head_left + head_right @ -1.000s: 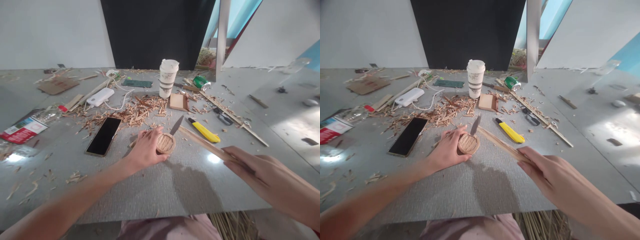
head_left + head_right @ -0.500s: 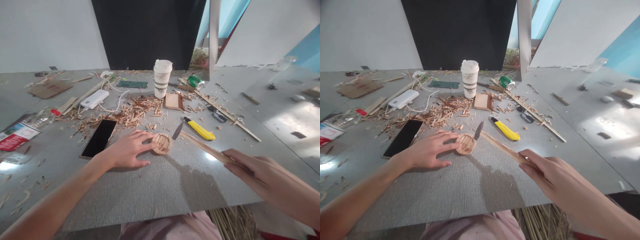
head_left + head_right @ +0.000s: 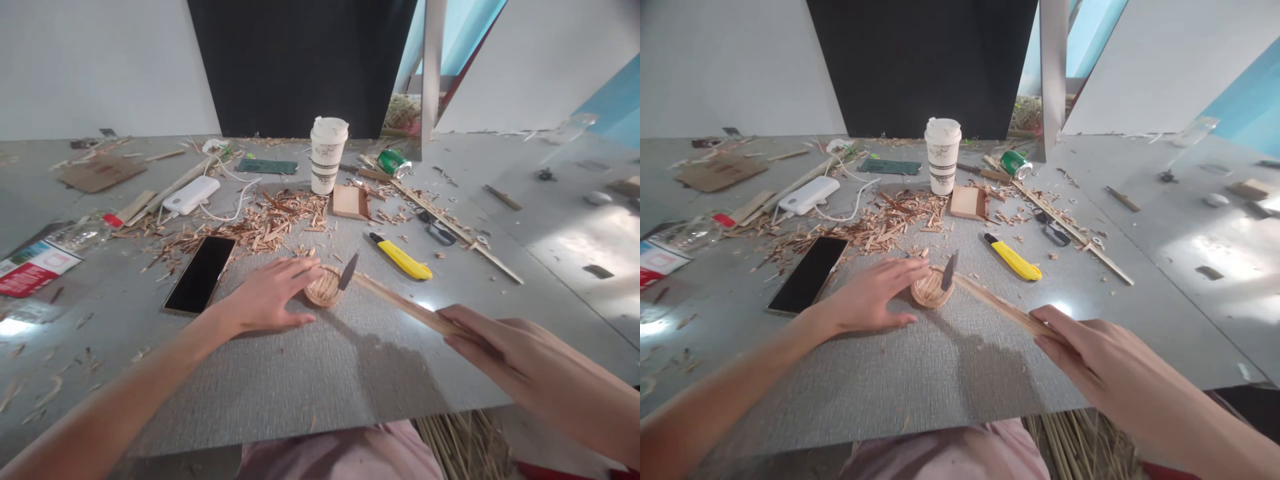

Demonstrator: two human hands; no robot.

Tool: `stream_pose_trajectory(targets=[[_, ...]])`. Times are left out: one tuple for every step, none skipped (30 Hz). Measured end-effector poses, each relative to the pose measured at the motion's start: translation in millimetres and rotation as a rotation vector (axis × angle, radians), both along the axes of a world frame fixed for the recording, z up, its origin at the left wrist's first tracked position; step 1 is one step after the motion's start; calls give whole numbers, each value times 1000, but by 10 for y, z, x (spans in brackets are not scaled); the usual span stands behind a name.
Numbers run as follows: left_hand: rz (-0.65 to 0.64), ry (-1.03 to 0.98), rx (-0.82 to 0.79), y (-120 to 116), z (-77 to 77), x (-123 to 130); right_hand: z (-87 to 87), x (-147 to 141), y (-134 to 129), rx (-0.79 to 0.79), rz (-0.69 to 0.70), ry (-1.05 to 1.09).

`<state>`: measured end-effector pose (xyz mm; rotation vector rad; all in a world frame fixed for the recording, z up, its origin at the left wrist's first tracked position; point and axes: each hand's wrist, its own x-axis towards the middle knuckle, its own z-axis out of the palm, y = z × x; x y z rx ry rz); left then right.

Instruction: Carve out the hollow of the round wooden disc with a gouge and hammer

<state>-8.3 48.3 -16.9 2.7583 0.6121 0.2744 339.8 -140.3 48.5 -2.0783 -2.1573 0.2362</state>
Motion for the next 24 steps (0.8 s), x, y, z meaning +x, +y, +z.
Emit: stream_pose_trajectory(targets=[[46, -40, -35, -6, 13, 46, 0, -5, -22, -43, 22, 20], [89, -68, -67, -8, 27, 96, 2, -11, -39, -66, 28, 28], [112, -81, -82, -7, 39, 144, 4, -20, -52, -61, 18, 21], [121, -84, -88, -3, 47, 187, 2, -31, -62, -39, 0, 11], [124, -85, -89, 4, 49, 221, -5, -45, -71, -9, -19, 5], [120, -85, -87, 13, 44, 245, -19, -60, -79, 22, -32, 3], [116, -85, -86, 21, 32, 260, -40, -76, -89, 37, -34, 0], [115, -87, -86, 28, 16, 266, -67, -93, -100, 35, -23, -5], [115, -87, -88, 34, -4, 268, -98, -109, -113, 13, -3, -13], [117, -87, -87, 38, -25, 266, -127, -123, -126, -17, 17, -23], [120, -87, -86, 40, -44, 263, -153, -134, -139, -43, 30, -34], [123, -86, -84, 41, -61, 260, -170, -142, -151, -55, 28, -42], [124, -85, -82, 43, -75, 259, -178, -146, -161, -45, 12, -43], [122, -84, -80, 45, -86, 259, -176, -148, -169, -16, -12, -35], [119, -83, -79, 46, -94, 261, -166, -147, -174, 20, -35, -21], [115, -81, -78, 46, -101, 263, -150, -144, -178, 55, -52, -4], [111, -81, -77, 45, -107, 263, -132, -140, -179, 83, -60, 13], [109, -81, -77, 41, -110, 262, -115, -135, -179, 96, -59, 30], [107, -82, -75, 34, -111, 257, -101, -126, -177, 97, -57, 44], [103, -82, -74, 24, -108, 248, -92, -113, -172, 88, -51, 60], [97, -82, -71, 15, -98, 237, -88, -95, -165, 74, -47, 76], [91, -82, -68, 7, -82, 226, -89, -72, -154, 63, -52, 91], [84, -82, -62, 6, -58, 218, -95, -43, -140, 50, -66, 101], [79, -82, -54, 14, -28, 220, -105, -11, -121, 48, -91, 88]])
